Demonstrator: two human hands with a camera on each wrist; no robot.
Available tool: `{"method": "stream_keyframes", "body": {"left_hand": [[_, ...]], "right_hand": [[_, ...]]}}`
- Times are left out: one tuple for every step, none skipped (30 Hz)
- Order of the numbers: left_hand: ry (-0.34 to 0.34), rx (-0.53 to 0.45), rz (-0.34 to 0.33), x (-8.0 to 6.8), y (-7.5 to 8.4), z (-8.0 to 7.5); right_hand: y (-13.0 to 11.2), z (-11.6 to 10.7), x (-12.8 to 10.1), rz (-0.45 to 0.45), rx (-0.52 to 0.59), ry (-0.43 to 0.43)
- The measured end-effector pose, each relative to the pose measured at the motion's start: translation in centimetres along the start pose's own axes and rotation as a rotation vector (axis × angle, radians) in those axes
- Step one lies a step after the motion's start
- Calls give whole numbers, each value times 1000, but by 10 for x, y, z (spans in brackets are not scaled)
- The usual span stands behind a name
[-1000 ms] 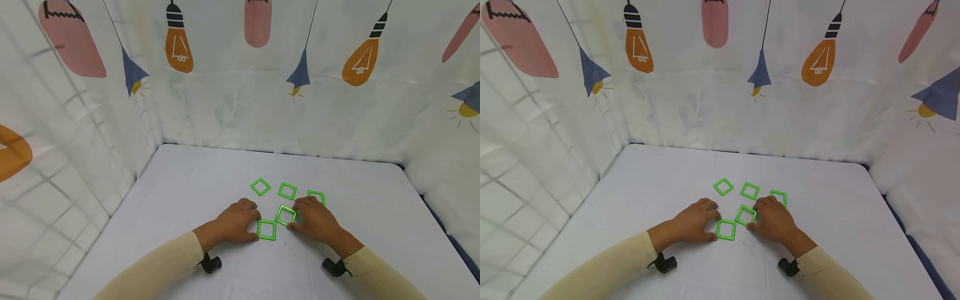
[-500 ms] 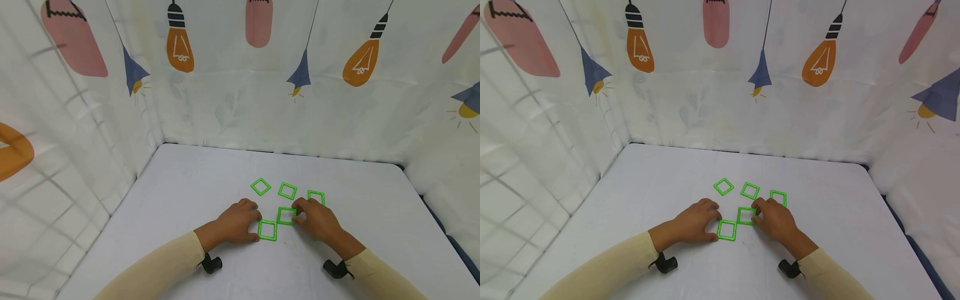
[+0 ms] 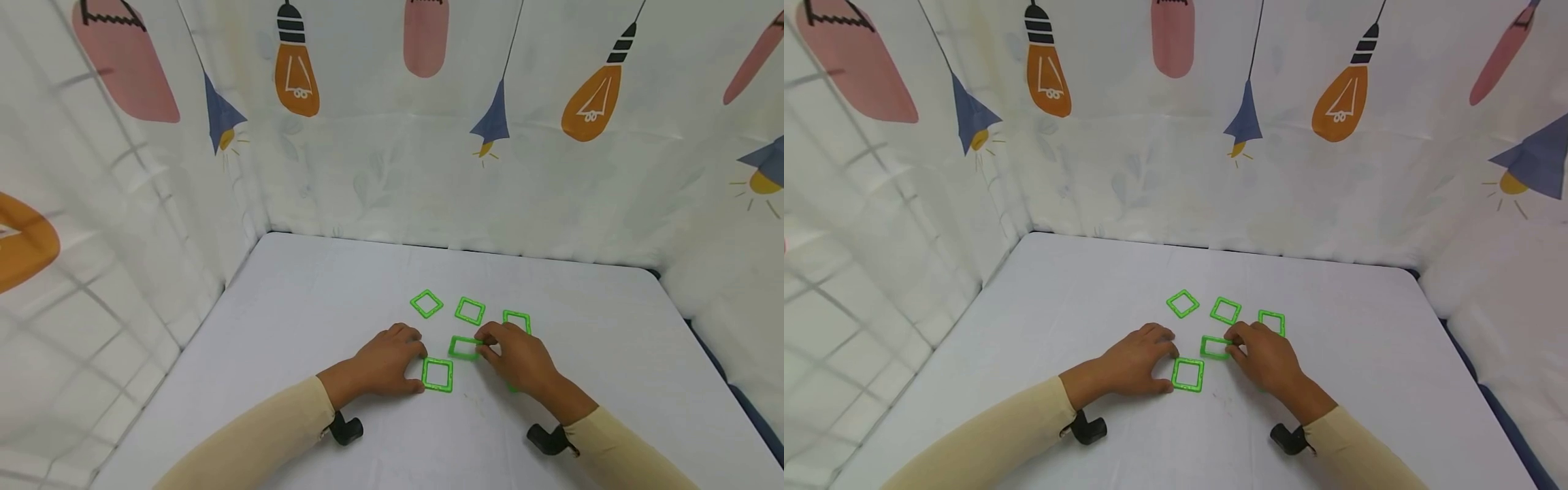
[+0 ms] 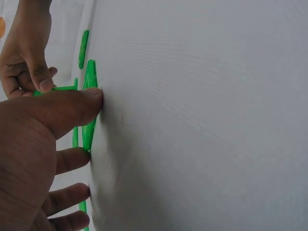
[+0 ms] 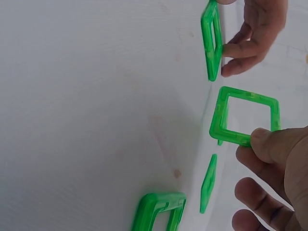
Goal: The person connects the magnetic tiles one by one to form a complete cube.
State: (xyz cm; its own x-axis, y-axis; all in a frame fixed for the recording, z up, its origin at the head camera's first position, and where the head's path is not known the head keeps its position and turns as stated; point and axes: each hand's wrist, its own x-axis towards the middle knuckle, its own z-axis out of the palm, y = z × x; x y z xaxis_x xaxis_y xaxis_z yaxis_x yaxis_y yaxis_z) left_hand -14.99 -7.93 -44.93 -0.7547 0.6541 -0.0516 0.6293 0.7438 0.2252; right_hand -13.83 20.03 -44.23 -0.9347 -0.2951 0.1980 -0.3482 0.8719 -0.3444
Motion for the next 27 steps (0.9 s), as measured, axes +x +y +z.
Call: {"method": "stream_keyframes", "body": {"left_hand": [[2, -2, 0, 0, 0, 0], [4, -4, -1, 0, 0, 0], [5, -6, -1, 0, 0, 0], [6, -6, -2, 0, 0, 0], [5, -7, -4, 0, 0, 0], [5, -7, -5, 0, 0, 0], [6, -7, -7, 1, 0, 0], [8, -7, -8, 1, 0, 0], [8, -7, -8, 1, 0, 0], [9, -6, -8, 1, 0, 0], [10, -5, -8, 1, 0, 0], [12, -5, -7, 1, 0, 0], [12, -5, -7, 1, 0, 0], [13, -5, -6, 1, 0, 0], [13, -5, -6, 1, 0, 0], [13, -5, -6, 1, 0, 0], [13, -6, -6, 1, 0, 0], [12, -6, -6, 1, 0, 0], [12, -7, -5, 1, 0, 0], [12, -8, -5, 1, 0, 0], [12, -10, -5, 1, 0, 0], [12, -11, -5, 1, -1, 0], [12, -13, -4, 1, -1, 0], [13, -14, -4, 1, -1, 0], [13, -14, -3, 1, -1, 0], [14, -14, -3, 1, -1, 0], [14, -15, -2, 1, -1, 0]], "right_hand": [[-1, 0, 0, -9, -1, 8], [-1, 1, 1, -14, -4, 15], [-2, 2, 1, -24, -2, 21], [-2, 3, 2, -30, -1, 25], [-3, 3, 3, -36, 0, 29], [-4, 4, 3, -40, 1, 32], [-4, 4, 4, -43, 2, 34], [-5, 4, 4, -45, 2, 34], [-6, 4, 5, -48, 3, 34], [-7, 4, 6, -44, 1, 30], [-8, 4, 6, -42, 1, 25], [-8, 4, 7, -37, -3, 18], [-10, 4, 7, -32, -6, 10], [-10, 4, 8, -30, -9, 6], [-11, 4, 9, -27, -15, 1], [-12, 4, 9, -24, -19, -3], [-13, 4, 10, -26, -22, -3], [-14, 4, 11, -26, -26, -4], [-15, 4, 12, -29, -28, -3], [-16, 4, 12, -31, -29, -3], [-17, 5, 13, -34, -31, -5], [-17, 5, 13, -35, -30, -8], [-18, 5, 14, -36, -31, -11], [-19, 5, 14, -37, -34, -15], [-20, 5, 15, -38, -35, -19], [-21, 5, 15, -40, -36, -22], [-21, 6, 15, -39, -38, -26]]}}
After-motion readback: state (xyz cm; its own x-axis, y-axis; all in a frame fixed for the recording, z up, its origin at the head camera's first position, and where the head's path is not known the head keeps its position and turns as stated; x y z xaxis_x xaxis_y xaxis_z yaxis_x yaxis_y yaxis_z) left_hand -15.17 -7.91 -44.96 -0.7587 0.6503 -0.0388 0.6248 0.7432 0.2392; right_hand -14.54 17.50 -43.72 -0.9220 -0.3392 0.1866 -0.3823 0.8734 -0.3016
